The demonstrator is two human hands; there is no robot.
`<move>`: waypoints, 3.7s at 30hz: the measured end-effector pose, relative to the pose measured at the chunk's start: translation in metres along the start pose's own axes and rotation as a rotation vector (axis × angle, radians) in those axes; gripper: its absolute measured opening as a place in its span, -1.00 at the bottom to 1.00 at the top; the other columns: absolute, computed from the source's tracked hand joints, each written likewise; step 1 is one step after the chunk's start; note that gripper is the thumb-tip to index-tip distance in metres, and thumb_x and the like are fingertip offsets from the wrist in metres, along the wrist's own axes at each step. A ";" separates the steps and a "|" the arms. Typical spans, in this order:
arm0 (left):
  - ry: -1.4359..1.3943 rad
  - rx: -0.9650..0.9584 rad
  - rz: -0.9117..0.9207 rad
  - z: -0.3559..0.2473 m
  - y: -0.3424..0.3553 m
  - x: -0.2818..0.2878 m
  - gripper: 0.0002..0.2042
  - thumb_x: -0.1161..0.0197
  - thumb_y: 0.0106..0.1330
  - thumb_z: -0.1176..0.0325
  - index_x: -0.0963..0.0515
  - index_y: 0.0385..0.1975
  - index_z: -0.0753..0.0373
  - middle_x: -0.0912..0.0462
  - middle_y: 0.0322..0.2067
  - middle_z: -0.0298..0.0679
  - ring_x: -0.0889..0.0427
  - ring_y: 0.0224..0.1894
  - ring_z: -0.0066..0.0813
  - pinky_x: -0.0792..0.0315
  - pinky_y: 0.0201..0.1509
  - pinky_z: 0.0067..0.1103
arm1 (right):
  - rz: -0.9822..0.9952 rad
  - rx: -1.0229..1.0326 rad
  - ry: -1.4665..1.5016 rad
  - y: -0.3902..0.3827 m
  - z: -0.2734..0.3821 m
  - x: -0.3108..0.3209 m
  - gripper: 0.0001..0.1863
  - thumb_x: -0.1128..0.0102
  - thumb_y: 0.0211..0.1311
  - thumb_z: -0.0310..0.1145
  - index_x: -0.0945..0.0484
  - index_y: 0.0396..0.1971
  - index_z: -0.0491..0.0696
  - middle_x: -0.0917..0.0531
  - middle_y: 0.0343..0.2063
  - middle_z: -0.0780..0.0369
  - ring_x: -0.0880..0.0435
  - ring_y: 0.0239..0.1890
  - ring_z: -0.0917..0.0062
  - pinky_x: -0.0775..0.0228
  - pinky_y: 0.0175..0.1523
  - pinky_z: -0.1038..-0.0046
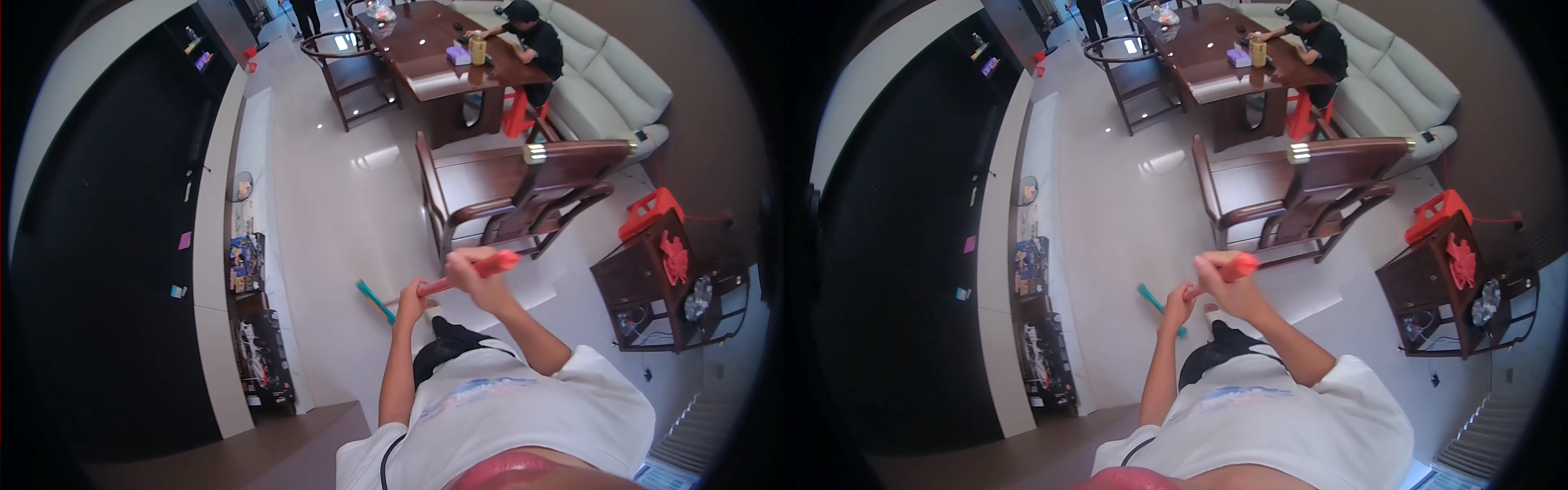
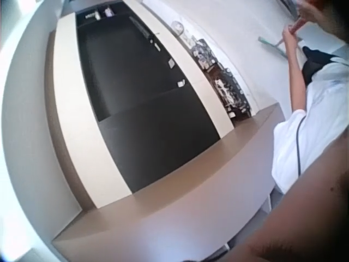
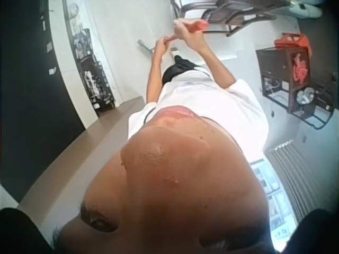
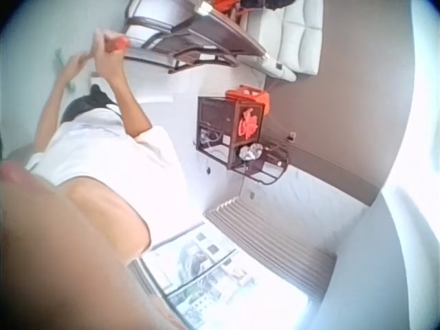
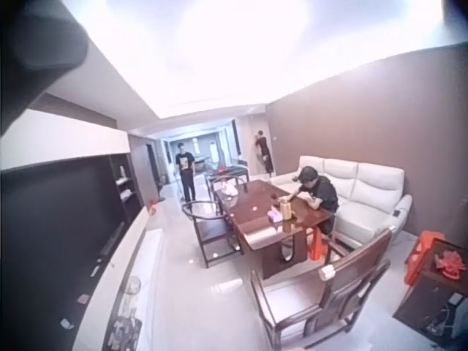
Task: Cleaning the floor using a squeegee and a mop.
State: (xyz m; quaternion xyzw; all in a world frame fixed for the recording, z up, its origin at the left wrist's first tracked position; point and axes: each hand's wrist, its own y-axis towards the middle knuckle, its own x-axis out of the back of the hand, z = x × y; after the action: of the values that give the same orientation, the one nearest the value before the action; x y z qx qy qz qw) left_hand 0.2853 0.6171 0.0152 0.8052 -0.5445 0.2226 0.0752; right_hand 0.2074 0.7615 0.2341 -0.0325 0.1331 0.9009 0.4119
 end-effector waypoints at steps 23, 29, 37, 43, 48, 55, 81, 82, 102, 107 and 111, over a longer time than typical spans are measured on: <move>0.090 0.208 -0.108 0.164 0.113 0.169 -0.91 -0.18 0.11 0.42 -0.51 -0.41 0.24 -0.56 -0.39 0.01 -0.53 -0.25 0.09 -0.41 -0.22 -0.23 | 0.160 -0.459 0.101 0.263 -0.167 -0.148 -0.61 0.02 0.34 -0.27 -0.33 -0.70 -0.07 -0.32 -0.79 0.39 -0.27 -0.72 0.75 -0.09 -0.59 0.62; 0.277 -0.028 0.026 0.101 0.283 0.240 -0.90 -0.15 0.13 0.38 -0.51 -0.37 0.19 -0.57 -0.38 -0.04 -0.54 -0.27 0.03 -0.42 -0.23 -0.22 | -0.126 -0.110 -0.039 0.337 -0.106 -0.154 -0.61 0.09 0.35 -0.37 -0.28 -0.75 -0.08 -0.33 -0.78 0.39 -0.25 -0.72 0.76 -0.10 -0.59 0.62; 0.144 -0.308 -0.075 -0.004 0.441 0.292 -0.83 -0.16 0.09 0.51 -0.46 -0.31 0.13 -0.58 -0.46 -0.20 -0.55 -0.26 -0.14 -0.26 -0.11 -0.20 | -0.267 0.349 0.039 0.440 -0.048 -0.164 -0.57 0.20 0.37 -0.35 -0.09 -0.78 0.02 -0.15 -0.89 0.41 -0.03 -0.85 0.73 0.01 -0.62 0.55; 0.219 -0.107 0.025 0.093 0.477 0.296 -0.87 -0.17 0.12 0.38 -0.46 -0.33 0.12 -0.60 -0.42 -0.17 -0.57 -0.25 -0.09 -0.35 -0.24 -0.12 | -0.317 0.047 -0.074 0.510 -0.126 -0.166 -0.58 0.08 0.35 -0.34 -0.26 -0.76 -0.10 -0.33 -0.79 0.38 -0.27 -0.72 0.73 -0.10 -0.60 0.60; 0.089 0.161 0.090 0.228 0.449 0.297 -0.81 -0.10 0.16 0.31 -0.57 -0.27 0.12 -0.62 -0.36 -0.07 -0.60 -0.24 -0.08 -0.45 -0.16 -0.29 | -0.197 -0.261 0.228 0.582 -0.237 -0.190 -0.61 0.02 0.32 -0.34 -0.22 -0.74 0.00 -0.24 -0.85 0.42 -0.21 -0.83 0.74 -0.01 -0.71 0.61; 0.280 0.568 -0.181 0.188 0.439 0.364 -0.80 -0.15 0.16 0.25 -0.55 -0.26 0.15 -0.63 -0.40 -0.09 -0.61 -0.25 -0.07 -0.46 -0.19 -0.30 | 0.064 -0.481 0.399 0.670 -0.274 -0.222 -0.63 0.07 0.33 -0.31 -0.18 -0.72 0.01 -0.14 -0.85 0.44 -0.11 -0.83 0.71 -0.02 -0.66 0.57; 0.141 -0.407 0.632 0.127 0.881 0.371 -0.88 -0.16 0.17 0.46 -0.54 -0.31 0.26 -0.64 -0.43 -0.15 -0.62 -0.34 -0.37 -0.45 -0.24 -0.50 | -0.863 0.118 -0.272 0.820 -0.220 -0.188 -0.58 0.06 0.31 -0.38 -0.29 -0.79 -0.16 -0.37 -0.80 0.32 -0.25 -0.71 0.72 -0.11 -0.56 0.56; 0.148 -0.414 0.651 0.127 0.887 0.367 -0.88 -0.16 0.17 0.46 -0.54 -0.31 0.26 -0.64 -0.43 -0.15 -0.62 -0.34 -0.37 -0.45 -0.24 -0.50 | -0.868 0.119 -0.290 0.824 -0.220 -0.186 -0.58 0.06 0.32 -0.38 -0.30 -0.78 -0.16 -0.36 -0.80 0.33 -0.29 -0.71 0.73 -0.13 -0.57 0.58; -0.117 -0.318 0.342 0.128 0.990 0.374 -0.68 -0.12 0.25 0.44 -0.42 -0.01 0.41 -0.54 -0.09 -0.04 -0.48 0.02 -0.24 -0.28 0.16 -0.46 | -0.387 0.160 -0.342 1.022 -0.242 -0.096 -0.62 -0.13 0.20 -0.30 -0.30 -0.72 -0.16 -0.25 -0.80 0.15 -0.26 -0.73 0.54 -0.16 -0.56 0.42; -0.034 -0.301 0.470 0.111 1.036 0.380 -0.74 -0.09 0.26 0.44 -0.45 -0.09 0.42 -0.56 -0.14 -0.12 -0.51 -0.05 -0.34 -0.34 0.08 -0.46 | -0.453 0.206 -0.218 1.057 -0.236 -0.066 -0.65 -0.15 0.15 -0.32 -0.32 -0.71 -0.18 -0.29 -0.78 0.09 -0.19 -0.71 0.32 -0.20 -0.52 0.39; 0.110 0.013 0.645 0.061 1.048 0.339 -0.76 -0.14 0.25 0.35 -0.49 -0.16 0.35 -0.56 -0.25 -0.25 -0.49 -0.17 -0.49 -0.35 -0.04 -0.54 | -0.574 0.112 -0.309 1.046 -0.240 0.007 -0.68 -0.10 0.21 -0.31 -0.38 -0.67 -0.18 -0.38 -0.78 0.18 -0.31 -0.70 0.59 -0.21 -0.52 0.45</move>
State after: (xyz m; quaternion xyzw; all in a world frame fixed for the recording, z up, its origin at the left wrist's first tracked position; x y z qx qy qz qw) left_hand -0.5472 -0.1062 -0.0169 0.5786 -0.7650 0.2818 0.0250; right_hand -0.5952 0.0488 0.2248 0.0911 0.1038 0.7337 0.6653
